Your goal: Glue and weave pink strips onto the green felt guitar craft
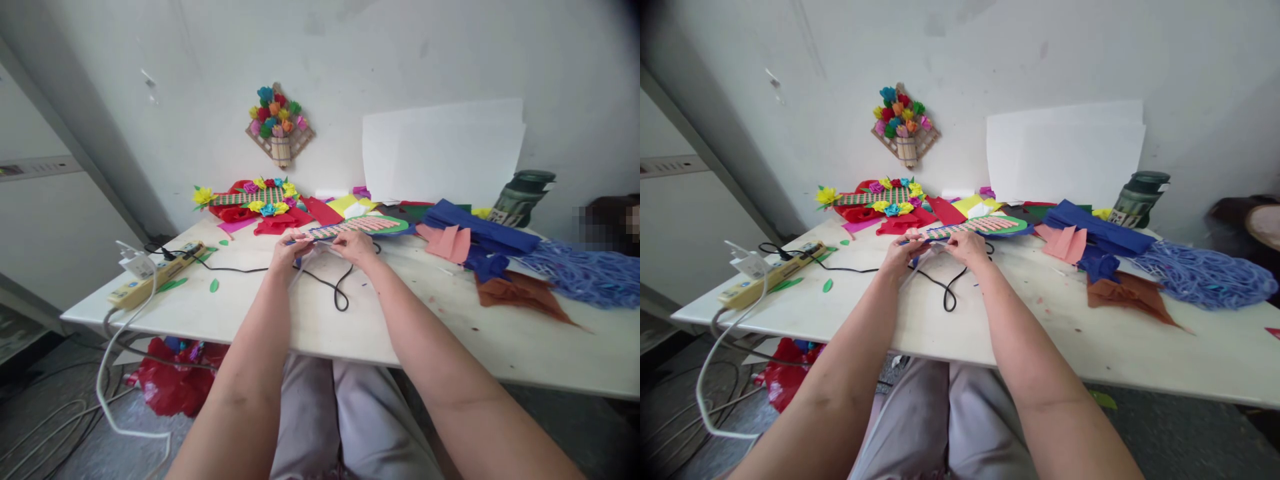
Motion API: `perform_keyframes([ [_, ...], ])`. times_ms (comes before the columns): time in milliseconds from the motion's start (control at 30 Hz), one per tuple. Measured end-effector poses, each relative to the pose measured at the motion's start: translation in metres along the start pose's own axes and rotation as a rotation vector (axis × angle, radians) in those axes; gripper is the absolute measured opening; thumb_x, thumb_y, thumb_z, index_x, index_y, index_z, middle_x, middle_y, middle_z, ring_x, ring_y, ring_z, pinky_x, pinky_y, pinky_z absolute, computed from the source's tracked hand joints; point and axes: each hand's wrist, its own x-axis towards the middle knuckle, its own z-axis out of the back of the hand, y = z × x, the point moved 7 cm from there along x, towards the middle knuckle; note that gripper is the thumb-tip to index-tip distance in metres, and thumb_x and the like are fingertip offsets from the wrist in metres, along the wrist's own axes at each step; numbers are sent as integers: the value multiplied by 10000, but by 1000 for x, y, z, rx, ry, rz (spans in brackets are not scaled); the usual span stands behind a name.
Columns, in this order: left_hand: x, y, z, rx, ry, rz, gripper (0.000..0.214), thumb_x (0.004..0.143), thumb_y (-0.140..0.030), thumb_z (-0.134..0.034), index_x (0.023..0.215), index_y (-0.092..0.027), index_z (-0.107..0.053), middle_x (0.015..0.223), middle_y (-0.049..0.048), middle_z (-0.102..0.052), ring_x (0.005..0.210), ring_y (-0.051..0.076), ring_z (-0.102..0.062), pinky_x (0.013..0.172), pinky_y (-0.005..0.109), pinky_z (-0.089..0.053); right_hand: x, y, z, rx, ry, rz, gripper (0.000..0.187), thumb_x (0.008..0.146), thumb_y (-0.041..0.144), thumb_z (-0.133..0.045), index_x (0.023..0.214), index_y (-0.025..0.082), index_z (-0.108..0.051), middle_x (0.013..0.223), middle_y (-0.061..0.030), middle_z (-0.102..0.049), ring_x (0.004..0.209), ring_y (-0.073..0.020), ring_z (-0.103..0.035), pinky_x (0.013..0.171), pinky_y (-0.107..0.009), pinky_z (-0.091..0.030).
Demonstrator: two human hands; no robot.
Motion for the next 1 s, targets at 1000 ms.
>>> perform_keyframes([
  [1000,1,0,1,10,29,-19,274,537,-227,-780,715,-140,-591,776,51,-678,748,241,-674,812,419,-507,8,1,-13,109,59,-74,142,676,364,-661,769,273,-718,793,18,-706,746,-158,-612,620,-246,-403],
])
